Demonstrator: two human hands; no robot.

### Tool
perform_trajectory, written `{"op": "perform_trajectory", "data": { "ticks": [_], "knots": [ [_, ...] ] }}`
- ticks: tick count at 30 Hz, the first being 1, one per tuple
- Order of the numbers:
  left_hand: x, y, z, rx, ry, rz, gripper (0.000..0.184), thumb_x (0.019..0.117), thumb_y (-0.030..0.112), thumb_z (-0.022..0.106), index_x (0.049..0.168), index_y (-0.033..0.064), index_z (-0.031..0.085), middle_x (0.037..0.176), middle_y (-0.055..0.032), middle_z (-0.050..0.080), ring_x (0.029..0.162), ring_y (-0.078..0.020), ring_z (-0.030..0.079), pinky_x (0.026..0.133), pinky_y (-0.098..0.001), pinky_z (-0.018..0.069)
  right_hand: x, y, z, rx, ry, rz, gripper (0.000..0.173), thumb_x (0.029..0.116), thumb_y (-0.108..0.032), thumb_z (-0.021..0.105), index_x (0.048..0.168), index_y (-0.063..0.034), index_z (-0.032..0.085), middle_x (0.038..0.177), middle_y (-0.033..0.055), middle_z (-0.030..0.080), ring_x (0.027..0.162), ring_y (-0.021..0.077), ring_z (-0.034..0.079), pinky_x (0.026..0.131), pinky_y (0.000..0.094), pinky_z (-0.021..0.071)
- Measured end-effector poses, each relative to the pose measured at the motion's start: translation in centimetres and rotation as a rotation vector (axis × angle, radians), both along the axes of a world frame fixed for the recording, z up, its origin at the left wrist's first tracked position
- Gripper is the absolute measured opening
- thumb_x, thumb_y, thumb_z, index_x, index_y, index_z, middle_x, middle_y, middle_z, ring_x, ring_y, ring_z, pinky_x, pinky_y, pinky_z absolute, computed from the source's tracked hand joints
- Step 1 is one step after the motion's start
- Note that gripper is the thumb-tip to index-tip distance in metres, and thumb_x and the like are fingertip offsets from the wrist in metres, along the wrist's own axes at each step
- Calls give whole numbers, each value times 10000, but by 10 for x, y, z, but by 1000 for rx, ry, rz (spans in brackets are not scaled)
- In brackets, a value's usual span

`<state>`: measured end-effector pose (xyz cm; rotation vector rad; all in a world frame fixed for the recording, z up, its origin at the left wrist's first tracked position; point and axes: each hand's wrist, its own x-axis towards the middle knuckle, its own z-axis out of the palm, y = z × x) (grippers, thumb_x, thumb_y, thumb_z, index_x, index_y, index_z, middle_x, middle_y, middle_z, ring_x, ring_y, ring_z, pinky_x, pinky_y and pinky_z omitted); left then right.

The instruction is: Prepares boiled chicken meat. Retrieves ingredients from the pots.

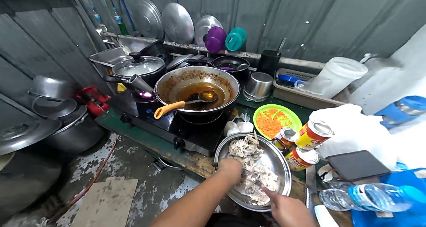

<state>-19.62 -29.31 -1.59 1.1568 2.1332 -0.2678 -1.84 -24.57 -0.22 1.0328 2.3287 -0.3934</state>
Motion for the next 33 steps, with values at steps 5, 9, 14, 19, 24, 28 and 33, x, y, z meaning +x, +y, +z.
{"op": "perform_trajectory", "data": {
  "ticks": [5,9,14,19,24,28,33],
  "knots": [
    [-4,2,-2,-22,6,3,280,950,122,639,1190,-20,667,1309,-244,641,1212,-450,617,902,-679,519,-11,-12,-5,-12,-90,47,579,1037,-176,425,1590,-345,414,1193,185,738,1163,394,682,1002,587,493],
    [-4,4,-2,-39,9,9,291,938,126,658,1194,-12,672,1312,-237,644,1210,-447,620,897,-679,520,9,-5,8,-130,-83,24,517,1050,-200,422,1536,-357,504,1292,176,706,1218,419,651,1004,638,482],
    [-6,4,-3,-38,11,-14,277,945,139,648,1186,5,680,1304,-233,649,1203,-447,624,893,-683,520,-10,1,3,-42,-12,7,536,1053,-203,418,1556,-382,464,1224,174,730,1171,394,677,992,611,495],
    [-12,4,-7,-35,30,-21,316,954,184,639,1225,28,682,1324,-223,644,1223,-443,615,910,-687,511,-15,-17,2,-96,-69,86,540,1038,-195,439,1553,-352,473,1223,181,726,1177,402,671,994,616,488],
    [-16,6,-7,-44,33,-56,294,992,226,600,1218,66,698,1323,-206,652,1231,-430,617,919,-689,506,-19,-7,5,-72,-9,48,557,1043,-181,430,1565,-376,449,1232,178,721,1179,400,668,998,614,488],
    [-25,4,-8,-33,63,-38,302,1006,235,571,1247,99,693,1315,-183,664,1225,-411,628,921,-669,513,-27,-11,-7,-62,-44,34,580,1034,-166,442,1582,-354,424,1232,194,716,1171,411,670,975,619,501],
    [-31,2,-6,-40,75,-17,305,1012,244,566,1231,75,694,1297,-194,669,1215,-414,631,916,-663,513,-21,-3,13,-101,-8,11,532,1044,-185,443,1544,-361,487,1259,181,710,1194,407,659,984,633,493]
  ]
}}
